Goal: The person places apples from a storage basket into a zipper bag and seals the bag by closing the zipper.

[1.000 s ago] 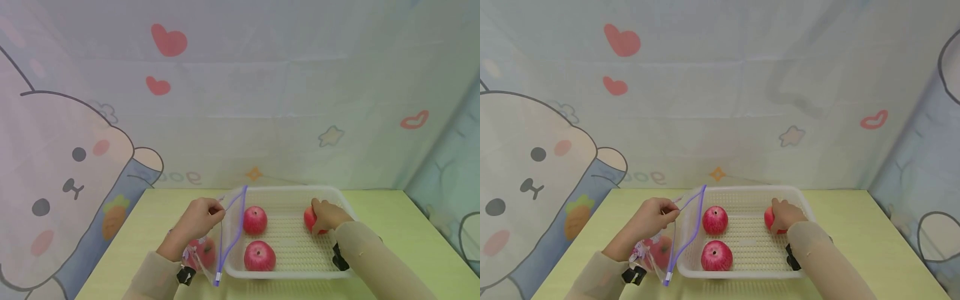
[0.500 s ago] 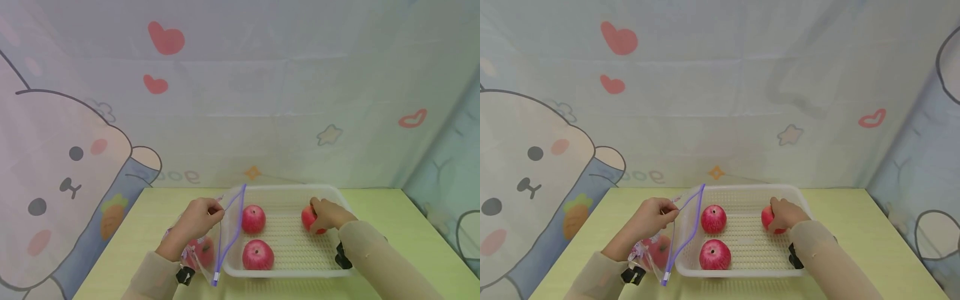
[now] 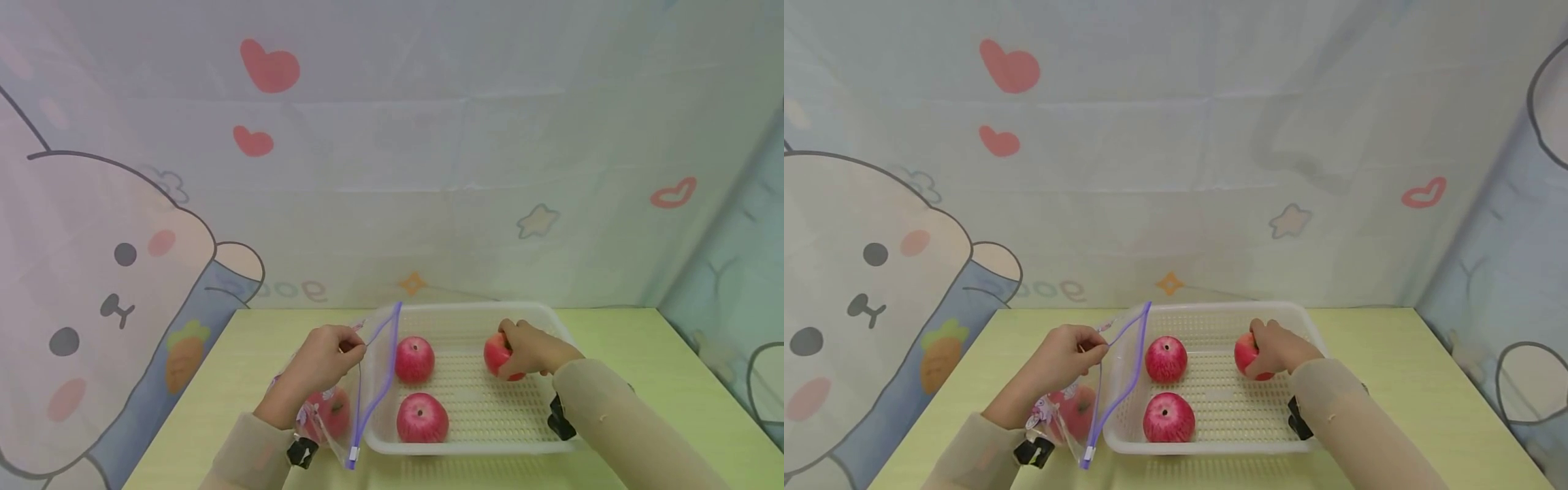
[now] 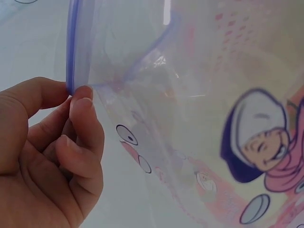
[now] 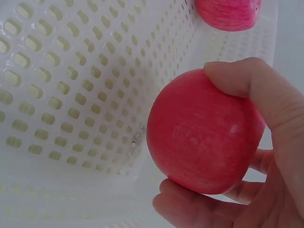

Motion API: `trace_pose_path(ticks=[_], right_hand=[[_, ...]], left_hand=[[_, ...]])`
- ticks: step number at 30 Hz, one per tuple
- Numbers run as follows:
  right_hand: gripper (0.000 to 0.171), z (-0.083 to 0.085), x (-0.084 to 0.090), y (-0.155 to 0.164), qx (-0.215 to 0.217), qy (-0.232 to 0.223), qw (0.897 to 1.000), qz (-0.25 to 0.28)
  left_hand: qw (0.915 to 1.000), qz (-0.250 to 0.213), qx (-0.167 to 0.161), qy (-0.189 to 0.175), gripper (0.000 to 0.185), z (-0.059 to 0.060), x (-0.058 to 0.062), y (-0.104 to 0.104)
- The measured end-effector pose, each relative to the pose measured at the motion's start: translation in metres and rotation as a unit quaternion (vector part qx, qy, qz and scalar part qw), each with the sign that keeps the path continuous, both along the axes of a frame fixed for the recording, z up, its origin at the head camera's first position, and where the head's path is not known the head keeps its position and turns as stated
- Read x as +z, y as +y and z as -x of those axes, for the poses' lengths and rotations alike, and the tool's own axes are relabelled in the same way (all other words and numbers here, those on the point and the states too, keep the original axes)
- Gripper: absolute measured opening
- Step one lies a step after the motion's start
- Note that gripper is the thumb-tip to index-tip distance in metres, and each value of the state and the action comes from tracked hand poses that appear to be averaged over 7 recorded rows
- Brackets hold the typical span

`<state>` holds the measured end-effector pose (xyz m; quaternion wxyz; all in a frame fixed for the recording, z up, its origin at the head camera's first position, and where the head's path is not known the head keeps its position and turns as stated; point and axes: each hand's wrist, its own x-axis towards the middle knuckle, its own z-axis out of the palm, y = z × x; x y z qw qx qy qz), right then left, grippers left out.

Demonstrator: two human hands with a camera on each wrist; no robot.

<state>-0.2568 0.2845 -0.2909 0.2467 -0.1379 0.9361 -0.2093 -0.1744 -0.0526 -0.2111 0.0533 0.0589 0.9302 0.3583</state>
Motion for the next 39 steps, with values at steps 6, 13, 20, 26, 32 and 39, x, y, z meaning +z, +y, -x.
trace_pose_path(ticks=[6, 13, 20, 26, 32, 39], right_hand=[[0.065, 0.000, 0.003, -0.004, 0.007, -0.003, 1.000, 0.002], [0.060, 0.000, 0.007, -0.009, 0.031, 0.029, 0.999, -0.009], [0.062, -0.002, 0.011, -0.011, 0.035, 0.025, 0.999, -0.014], [0.066, -0.003, 0.012, -0.014, 0.030, 0.014, 0.999, -0.011], [0.064, -0.005, 0.016, -0.016, 0.035, 0.005, 0.999, -0.014], [0.062, -0.007, 0.018, -0.018, 0.037, -0.009, 0.999, -0.008]], left_hand=[[1.0000, 0.000, 0.003, -0.003, 0.014, 0.000, -0.001, 0.000], [1.0000, 0.000, 0.004, -0.001, 0.014, 0.000, -0.002, 0.000], [0.9999, 0.000, 0.008, 0.007, 0.013, 0.000, -0.002, 0.000], [0.9999, -0.004, 0.013, -0.002, 0.013, -0.001, 0.000, 0.001], [0.9999, -0.001, 0.011, 0.000, 0.013, 0.000, 0.000, 0.001], [0.9999, 0.003, 0.008, 0.008, 0.013, 0.000, 0.001, 0.001]])
